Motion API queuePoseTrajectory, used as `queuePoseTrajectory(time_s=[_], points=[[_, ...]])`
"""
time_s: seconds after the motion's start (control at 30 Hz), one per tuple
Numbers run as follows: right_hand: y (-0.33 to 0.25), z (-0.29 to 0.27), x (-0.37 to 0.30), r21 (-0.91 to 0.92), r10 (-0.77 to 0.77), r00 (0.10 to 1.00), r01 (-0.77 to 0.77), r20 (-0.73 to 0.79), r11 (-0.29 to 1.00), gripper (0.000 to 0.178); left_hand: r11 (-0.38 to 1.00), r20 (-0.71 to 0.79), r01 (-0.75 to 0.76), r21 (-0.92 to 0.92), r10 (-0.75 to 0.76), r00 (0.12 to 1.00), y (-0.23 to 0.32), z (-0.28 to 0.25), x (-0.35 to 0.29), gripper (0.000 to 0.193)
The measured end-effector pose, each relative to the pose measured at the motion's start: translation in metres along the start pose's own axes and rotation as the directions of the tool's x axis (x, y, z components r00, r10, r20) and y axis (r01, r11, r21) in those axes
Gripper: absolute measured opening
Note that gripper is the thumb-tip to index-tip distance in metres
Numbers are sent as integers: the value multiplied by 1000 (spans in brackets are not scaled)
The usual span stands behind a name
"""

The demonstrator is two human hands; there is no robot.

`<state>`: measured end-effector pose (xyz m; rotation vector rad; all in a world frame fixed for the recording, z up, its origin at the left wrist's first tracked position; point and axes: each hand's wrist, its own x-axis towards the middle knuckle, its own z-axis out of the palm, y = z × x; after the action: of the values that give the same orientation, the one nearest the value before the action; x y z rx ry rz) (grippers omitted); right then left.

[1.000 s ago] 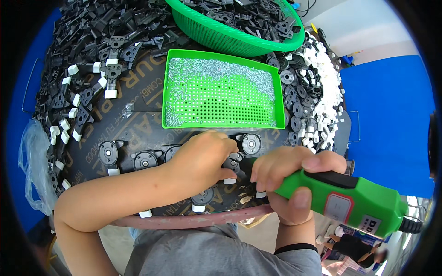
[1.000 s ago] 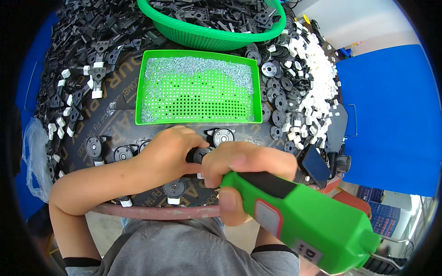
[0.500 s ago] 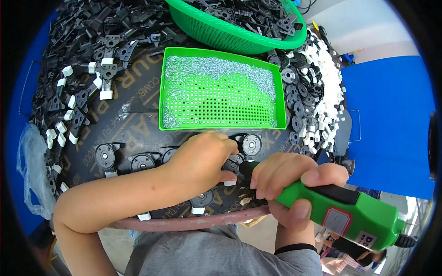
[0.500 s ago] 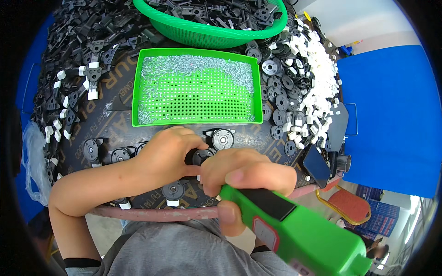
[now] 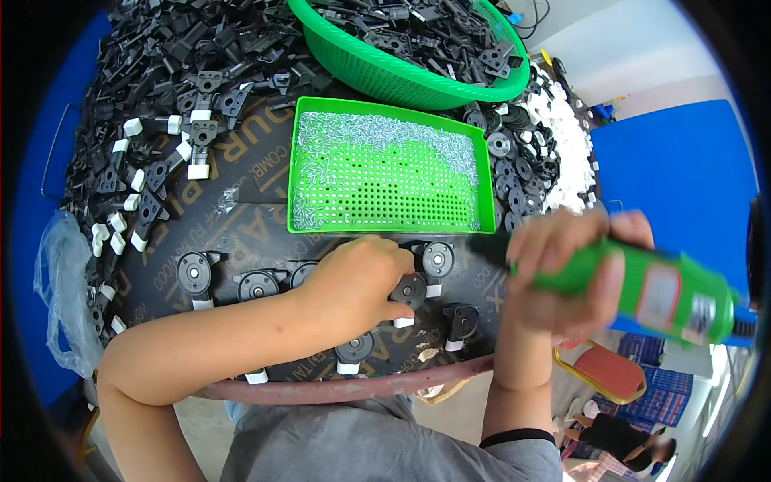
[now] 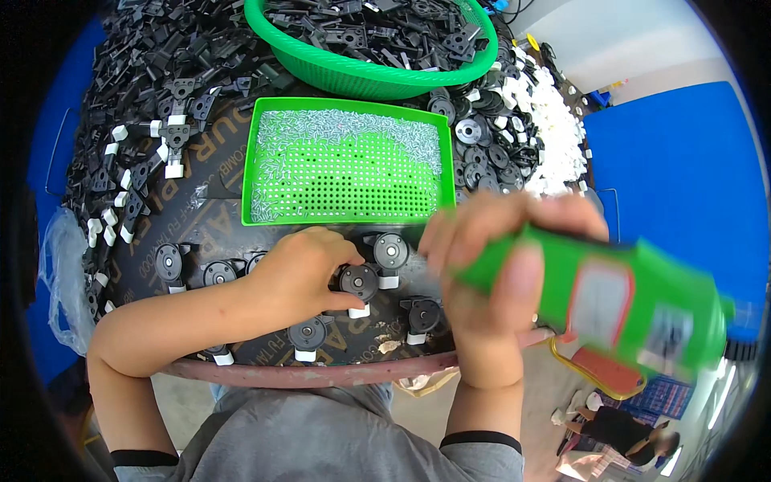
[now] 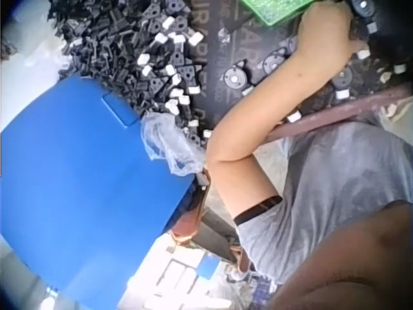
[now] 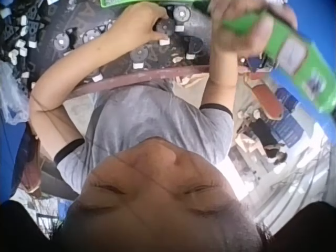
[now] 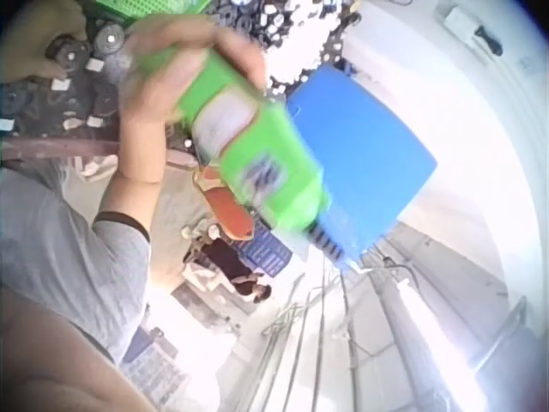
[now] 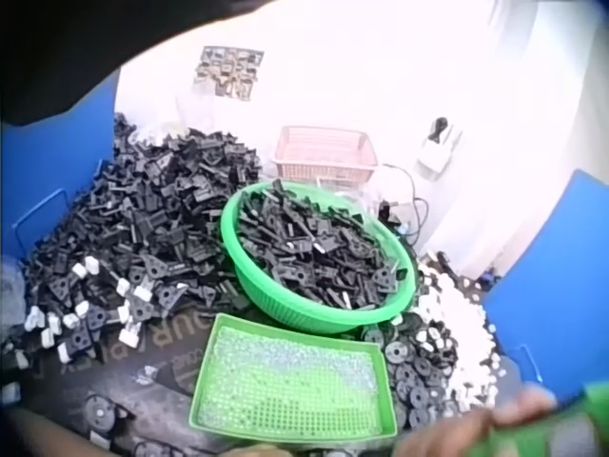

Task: Assembling plastic industrial or toy components by inserting small screws using an electric screwdriver.

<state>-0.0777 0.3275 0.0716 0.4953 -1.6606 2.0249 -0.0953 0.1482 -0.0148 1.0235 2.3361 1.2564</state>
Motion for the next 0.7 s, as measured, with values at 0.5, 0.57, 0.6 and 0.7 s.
queuePoseTrajectory(time_s=[0.5, 0.57, 0.6, 0.7], points=[[75, -15, 29, -145, -45, 996, 34, -72, 989, 25, 1000, 13, 9, 15, -9, 1000, -3, 2, 1, 45], [75, -17, 28, -173, -64, 996, 51, -67, 984, 25, 1000, 12, 8, 14, -9, 1000, -2, 3, 1, 45], [75, -17, 28, -196, -80, 995, 67, -58, 978, 24, 1000, 6, 12, 13, -12, 1000, -2, 3, 1, 45], [62, -15, 24, -104, -133, 989, 126, -60, 987, 24, 999, -2, 1, 33, -1, 1000, -4, 4, -1, 44]])
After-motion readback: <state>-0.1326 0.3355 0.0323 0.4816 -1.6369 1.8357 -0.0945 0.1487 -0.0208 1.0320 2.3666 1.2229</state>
